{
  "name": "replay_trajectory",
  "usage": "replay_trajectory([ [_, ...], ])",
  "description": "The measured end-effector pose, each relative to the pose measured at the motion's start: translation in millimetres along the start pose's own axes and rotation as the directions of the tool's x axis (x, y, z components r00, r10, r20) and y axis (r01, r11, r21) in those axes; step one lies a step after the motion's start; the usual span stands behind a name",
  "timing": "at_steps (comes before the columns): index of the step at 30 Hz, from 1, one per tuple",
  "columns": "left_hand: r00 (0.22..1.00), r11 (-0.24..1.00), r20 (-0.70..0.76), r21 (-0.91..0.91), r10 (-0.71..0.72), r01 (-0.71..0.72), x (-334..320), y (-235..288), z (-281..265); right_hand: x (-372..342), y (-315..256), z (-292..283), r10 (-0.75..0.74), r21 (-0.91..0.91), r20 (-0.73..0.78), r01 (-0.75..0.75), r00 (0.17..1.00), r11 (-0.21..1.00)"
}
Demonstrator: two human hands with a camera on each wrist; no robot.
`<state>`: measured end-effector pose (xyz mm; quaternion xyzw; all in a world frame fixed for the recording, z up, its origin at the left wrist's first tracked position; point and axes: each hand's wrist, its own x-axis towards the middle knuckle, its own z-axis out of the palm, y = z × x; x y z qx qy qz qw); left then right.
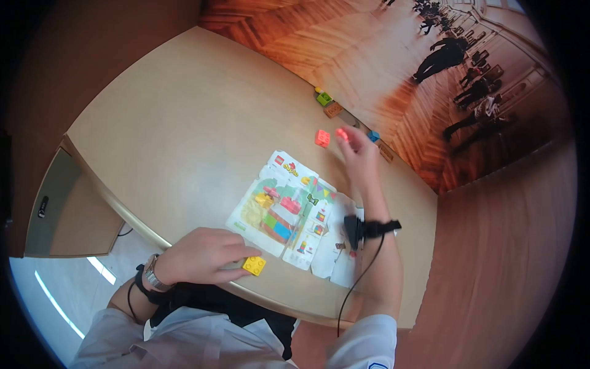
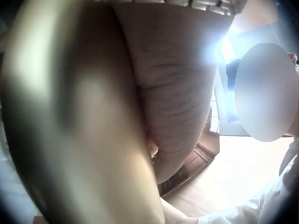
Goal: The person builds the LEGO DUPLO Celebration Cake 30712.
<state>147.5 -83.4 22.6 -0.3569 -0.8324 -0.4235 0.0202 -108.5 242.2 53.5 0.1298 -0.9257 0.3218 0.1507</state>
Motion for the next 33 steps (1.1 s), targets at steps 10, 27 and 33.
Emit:
replay_trajectory([
  [10, 0.997, 0.997, -0.057, 0.05, -0.055, 0.058, 4, -4, 10, -186, -146, -20, -0.612, 0.292, 0.348, 0.539, 0.71, 0.79],
  [27, 0.986, 0.986, -0.024, 0.014, -0.165, 0.165, 8, 7, 8, -202, -133, -20, -0.652, 0.149, 0.379, 0.653, 0.656, 0.743],
  [33, 0.986, 0.986, -0.023, 0.027, -0.165, 0.165, 9, 8, 9, -202, -130, -18, -0.673, 0.188, 0.323, 0.652, 0.665, 0.734],
])
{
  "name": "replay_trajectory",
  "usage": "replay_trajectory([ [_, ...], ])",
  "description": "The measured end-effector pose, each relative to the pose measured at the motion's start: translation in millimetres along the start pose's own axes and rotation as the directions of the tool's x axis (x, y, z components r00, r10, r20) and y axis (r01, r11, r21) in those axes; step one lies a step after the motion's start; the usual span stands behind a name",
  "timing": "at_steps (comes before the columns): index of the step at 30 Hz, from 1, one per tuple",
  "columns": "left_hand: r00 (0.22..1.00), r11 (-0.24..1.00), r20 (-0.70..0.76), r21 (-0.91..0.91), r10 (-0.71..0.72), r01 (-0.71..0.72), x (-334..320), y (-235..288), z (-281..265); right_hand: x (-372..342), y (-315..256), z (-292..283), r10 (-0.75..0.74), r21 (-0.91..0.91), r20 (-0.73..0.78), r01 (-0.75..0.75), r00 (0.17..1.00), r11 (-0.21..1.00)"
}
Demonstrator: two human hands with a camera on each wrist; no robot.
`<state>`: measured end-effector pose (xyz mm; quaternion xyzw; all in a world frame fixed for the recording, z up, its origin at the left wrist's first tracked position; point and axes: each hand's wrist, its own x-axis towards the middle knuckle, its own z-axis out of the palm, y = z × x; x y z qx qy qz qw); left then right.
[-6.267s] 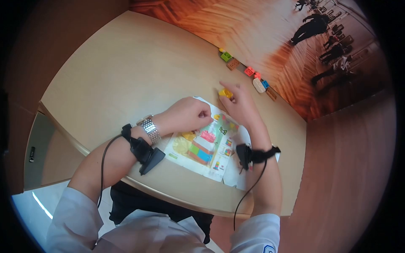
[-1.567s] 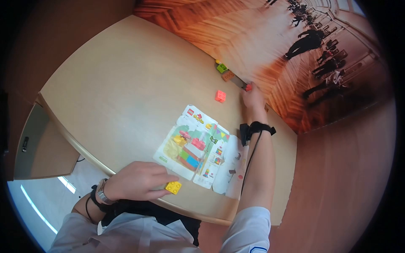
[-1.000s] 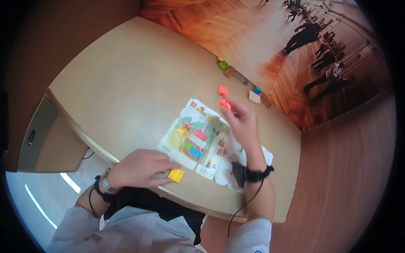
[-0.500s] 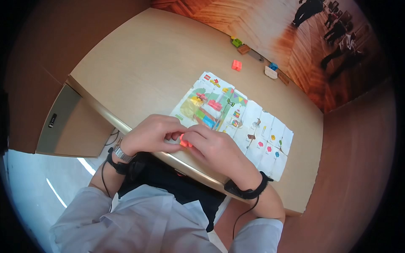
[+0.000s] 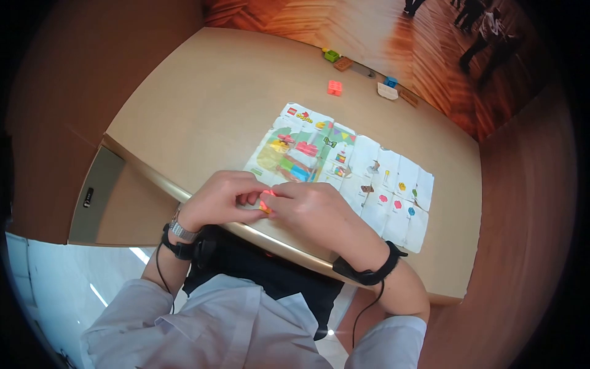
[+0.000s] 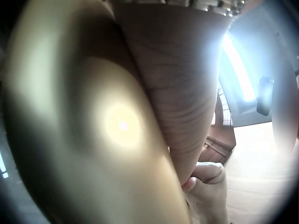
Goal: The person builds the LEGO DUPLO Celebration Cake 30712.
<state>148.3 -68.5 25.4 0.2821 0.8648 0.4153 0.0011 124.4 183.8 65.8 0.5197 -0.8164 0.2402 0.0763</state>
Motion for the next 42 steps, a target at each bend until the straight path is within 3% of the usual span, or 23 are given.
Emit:
replay_trajectory([
  [5, 0.999, 1.0, -0.033, 0.001, -0.019, 0.019, -1, 0, 2, 0, -1, 3, 0.073, 0.082, -0.032, -0.07, 0.997, 0.994],
  [7, 0.999, 1.0, -0.032, 0.005, -0.014, 0.014, -1, 0, 2, 1, 5, 1, 0.125, 0.255, 0.017, -0.125, 0.992, 0.959],
  [10, 0.999, 1.0, -0.038, 0.003, -0.007, 0.007, -1, 0, 3, 2, 11, -2, 0.135, 0.334, 0.05, -0.144, 0.99, 0.932],
  [20, 0.999, 1.0, -0.032, -0.004, -0.028, 0.028, 0, 2, 2, 2, 13, 0, 0.126, 0.32, 0.023, -0.127, 0.992, 0.939],
  [23, 0.999, 1.0, -0.032, -0.003, -0.016, 0.016, 0, 1, 1, 2, 14, -1, 0.139, 0.381, 0.081, -0.16, 0.987, 0.91],
  [31, 1.0, 1.0, -0.022, 0.018, -0.022, 0.022, 0, 2, 1, 2, 14, 4, 0.076, 0.313, -0.003, -0.071, 0.997, 0.947],
  [42, 0.999, 1.0, -0.028, -0.002, -0.03, 0.03, 0, 1, 4, 4, 8, 1, 0.177, 0.265, 0.079, -0.192, 0.981, 0.945],
])
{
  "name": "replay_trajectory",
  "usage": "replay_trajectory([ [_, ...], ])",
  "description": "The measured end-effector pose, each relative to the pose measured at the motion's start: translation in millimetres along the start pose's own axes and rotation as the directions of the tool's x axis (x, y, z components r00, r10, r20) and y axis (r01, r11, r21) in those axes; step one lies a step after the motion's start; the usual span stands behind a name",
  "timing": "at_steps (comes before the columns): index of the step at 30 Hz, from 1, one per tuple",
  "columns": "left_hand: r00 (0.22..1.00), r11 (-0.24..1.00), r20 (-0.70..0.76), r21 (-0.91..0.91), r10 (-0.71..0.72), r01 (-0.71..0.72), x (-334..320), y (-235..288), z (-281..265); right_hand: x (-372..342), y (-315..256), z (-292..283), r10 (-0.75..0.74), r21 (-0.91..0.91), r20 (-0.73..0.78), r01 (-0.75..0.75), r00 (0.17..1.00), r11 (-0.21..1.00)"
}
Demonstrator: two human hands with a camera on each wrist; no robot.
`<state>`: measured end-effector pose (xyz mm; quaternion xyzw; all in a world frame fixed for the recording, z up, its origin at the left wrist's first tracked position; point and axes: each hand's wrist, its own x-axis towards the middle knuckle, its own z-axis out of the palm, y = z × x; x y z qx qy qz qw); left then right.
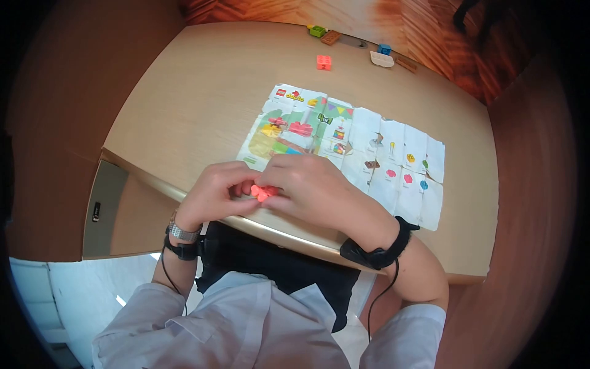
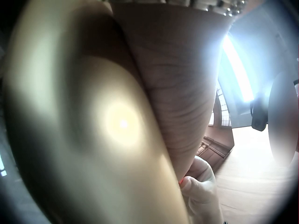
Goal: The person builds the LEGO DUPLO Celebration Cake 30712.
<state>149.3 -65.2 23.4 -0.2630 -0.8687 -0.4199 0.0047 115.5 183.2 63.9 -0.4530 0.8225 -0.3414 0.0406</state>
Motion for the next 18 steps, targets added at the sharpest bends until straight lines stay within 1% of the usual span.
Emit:
replay_trajectory([
  [2, 1.0, 1.0, 0.001, 0.009, -0.001, 0.001, 0, 0, 0, -1, 0, 1, 0.011, -0.017, -0.008, -0.011, 1.0, 1.0],
  [5, 1.0, 0.999, 0.005, 0.035, 0.021, -0.022, 2, 5, -2, -1, 3, 0, 0.023, 0.011, -0.008, -0.023, 1.0, 1.0],
  [7, 1.0, 0.999, -0.002, 0.03, 0.024, -0.024, 1, 2, -1, 1, 7, -5, 0.033, 0.077, 0.079, -0.039, 0.996, 0.996],
  [8, 1.0, 0.999, -0.014, 0.023, 0.022, -0.021, 1, 2, 0, 1, 11, -8, 0.033, 0.076, 0.075, -0.038, 0.997, 0.996],
  [9, 1.0, 0.999, -0.012, 0.026, 0.023, -0.023, 1, 3, 1, -1, 18, -12, 0.065, 0.089, 0.052, -0.07, 0.996, 0.994],
  [10, 1.0, 1.0, -0.02, 0.021, 0.005, -0.004, 0, 4, 1, -2, 25, -16, 0.097, 0.103, 0.031, -0.1, 0.995, 0.99],
  [11, 0.999, 1.0, -0.029, 0.016, -0.015, 0.015, 0, 5, 1, -2, 34, -21, 0.094, 0.103, 0.029, -0.097, 0.995, 0.99],
  [12, 0.999, 1.0, -0.031, 0.021, -0.013, 0.013, -2, 4, 1, -3, 44, -25, 0.159, 0.084, -0.105, -0.151, 0.982, 0.985],
  [13, 1.0, 1.0, -0.025, -0.003, -0.018, 0.018, -4, 1, -1, -3, 52, -30, 0.217, 0.071, -0.24, -0.206, 0.946, 0.976],
  [14, 1.0, 0.999, -0.017, -0.026, -0.023, 0.022, -5, -1, -4, -4, 61, -36, 0.212, 0.068, -0.247, -0.201, 0.946, 0.977],
  [15, 1.0, 1.0, -0.016, -0.021, -0.016, 0.015, -6, -1, -12, -7, 69, -42, 0.307, 0.006, -0.313, -0.321, 0.899, 0.947],
  [16, 0.995, 0.995, 0.006, -0.021, -0.095, 0.095, -8, -1, -23, -9, 76, -46, 0.393, -0.045, -0.383, -0.441, 0.836, 0.896],
  [17, 0.984, 0.984, 0.031, -0.02, -0.174, 0.175, -11, -4, -34, -14, 81, -48, 0.395, -0.041, -0.392, -0.444, 0.831, 0.895],
  [18, 0.982, 0.983, 0.023, 0.02, -0.185, 0.185, -14, -13, -45, -18, 87, -48, 0.402, -0.142, -0.356, -0.474, 0.844, 0.869],
])
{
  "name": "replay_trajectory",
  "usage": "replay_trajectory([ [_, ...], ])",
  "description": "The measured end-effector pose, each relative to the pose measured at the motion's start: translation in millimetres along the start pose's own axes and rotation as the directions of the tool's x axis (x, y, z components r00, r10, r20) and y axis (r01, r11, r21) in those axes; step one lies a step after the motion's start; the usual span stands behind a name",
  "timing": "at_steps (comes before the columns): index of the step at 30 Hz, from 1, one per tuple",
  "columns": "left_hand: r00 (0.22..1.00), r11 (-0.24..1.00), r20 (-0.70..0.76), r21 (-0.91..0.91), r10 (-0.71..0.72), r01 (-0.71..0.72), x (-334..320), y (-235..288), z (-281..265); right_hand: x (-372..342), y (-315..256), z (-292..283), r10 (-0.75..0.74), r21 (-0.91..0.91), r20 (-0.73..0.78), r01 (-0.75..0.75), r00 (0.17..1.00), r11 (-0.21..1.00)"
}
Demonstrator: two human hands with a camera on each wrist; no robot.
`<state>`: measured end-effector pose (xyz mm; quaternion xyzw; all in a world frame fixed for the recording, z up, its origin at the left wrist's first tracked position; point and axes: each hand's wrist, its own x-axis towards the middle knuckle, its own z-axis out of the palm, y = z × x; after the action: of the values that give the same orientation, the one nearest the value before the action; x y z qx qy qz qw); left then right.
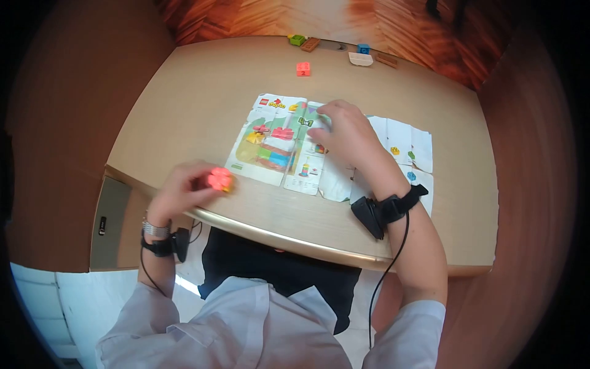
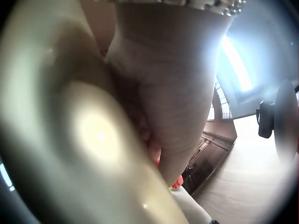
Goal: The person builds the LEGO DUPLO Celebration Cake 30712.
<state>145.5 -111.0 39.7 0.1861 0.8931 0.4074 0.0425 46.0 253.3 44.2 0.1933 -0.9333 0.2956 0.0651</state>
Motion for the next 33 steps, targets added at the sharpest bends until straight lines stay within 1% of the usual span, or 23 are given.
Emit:
replay_trajectory([
  [1, 1.0, 1.0, 0.008, 0.007, 0.004, -0.004, -1, -8, -10, -2, 5, 1, 0.001, -0.107, 0.04, 0.004, 0.999, 0.994],
  [3, 0.981, 0.979, 0.007, -0.059, -0.195, 0.195, -1, -21, -27, -7, 10, 7, -0.012, -0.112, 0.005, 0.012, 1.0, 0.994],
  [4, 0.974, 0.974, 0.006, -0.011, -0.227, 0.228, 1, -27, -35, -8, 11, 9, -0.033, -0.124, -0.017, 0.03, 0.999, 0.992],
  [5, 0.975, 0.975, 0.006, -0.003, -0.22, 0.22, 4, -31, -41, -8, 12, 8, -0.033, -0.122, -0.027, 0.029, 0.999, 0.992],
  [6, 0.975, 0.975, -0.006, 0.0, -0.223, 0.223, 6, -35, -45, -7, 12, 7, -0.023, -0.096, -0.001, 0.023, 1.0, 0.995],
  [7, 0.974, 0.974, -0.017, 0.001, -0.226, 0.226, 9, -33, -48, -7, 12, 6, -0.013, -0.069, 0.027, 0.015, 1.0, 0.997],
  [9, 0.975, 0.973, -0.043, 0.067, -0.22, 0.222, 7, -23, -53, -7, 11, 4, -0.005, -0.063, 0.028, 0.007, 1.0, 0.998],
  [11, 0.977, 0.965, -0.182, 0.218, -0.109, 0.149, -1, 0, -52, -8, 11, 5, 0.007, -0.055, 0.032, -0.005, 0.999, 0.998],
  [12, 0.979, 0.965, -0.177, 0.218, -0.106, 0.144, -3, 16, -52, -8, 10, 6, -0.002, -0.071, 0.02, 0.003, 1.0, 0.997],
  [14, 0.943, 0.936, -0.33, 0.319, -0.036, 0.147, -4, 43, -45, -10, 11, 7, -0.011, -0.087, 0.01, 0.012, 1.0, 0.996],
  [15, 0.943, 0.937, -0.332, 0.316, -0.038, 0.149, 1, 47, -37, -10, 11, 7, -0.011, -0.097, 0.007, 0.012, 1.0, 0.995],
  [17, 0.967, 0.964, -0.191, 0.234, 0.169, -0.122, 15, 59, -18, -8, 11, 9, -0.023, -0.111, 0.012, 0.024, 1.0, 0.994],
  [18, 0.963, 0.949, -0.112, 0.232, 0.246, -0.216, 26, 70, -6, -8, 12, 10, -0.016, -0.088, 0.016, 0.018, 1.0, 0.996],
  [20, 0.948, 0.911, 0.047, 0.265, 0.315, -0.316, 52, 86, 15, -8, 12, 7, -0.012, -0.076, 0.018, 0.013, 1.0, 0.997],
  [21, 0.947, 0.911, 0.041, 0.261, 0.32, -0.319, 66, 91, 26, -8, 9, 6, -0.002, -0.066, 0.03, 0.004, 1.0, 0.998],
  [23, 0.907, 0.866, 0.172, 0.271, 0.385, -0.42, 96, 94, 47, -8, 7, 3, 0.006, -0.069, 0.045, -0.003, 0.999, 0.998],
  [24, 0.906, 0.867, 0.163, 0.265, 0.391, -0.422, 112, 91, 56, -7, 8, 4, 0.005, -0.072, 0.051, -0.001, 0.999, 0.997],
  [26, 0.886, 0.826, 0.225, 0.326, 0.406, -0.461, 141, 78, 71, -6, 14, 7, -0.012, -0.088, 0.053, 0.016, 0.999, 0.996],
  [27, 0.886, 0.825, 0.216, 0.325, 0.411, -0.462, 151, 71, 76, -6, 16, 9, -0.016, -0.097, 0.053, 0.021, 0.998, 0.995],
  [29, 0.924, 0.879, 0.285, 0.33, 0.254, -0.343, 163, 67, 79, -9, 16, 13, -0.06, -0.139, -0.006, 0.058, 0.998, 0.989],
  [30, 0.926, 0.881, 0.278, 0.326, 0.256, -0.341, 166, 62, 80, -11, 15, 13, -0.054, -0.156, -0.019, 0.051, 0.998, 0.987],
  [32, 0.926, 0.936, 0.309, 0.201, 0.218, -0.288, 168, 59, 79, -12, 14, 12, -0.062, -0.168, -0.017, 0.058, 0.998, 0.984],
  [33, 0.928, 0.94, 0.301, 0.192, 0.218, -0.283, 168, 55, 79, -11, 13, 13, -0.065, -0.174, -0.02, 0.061, 0.998, 0.983],
])
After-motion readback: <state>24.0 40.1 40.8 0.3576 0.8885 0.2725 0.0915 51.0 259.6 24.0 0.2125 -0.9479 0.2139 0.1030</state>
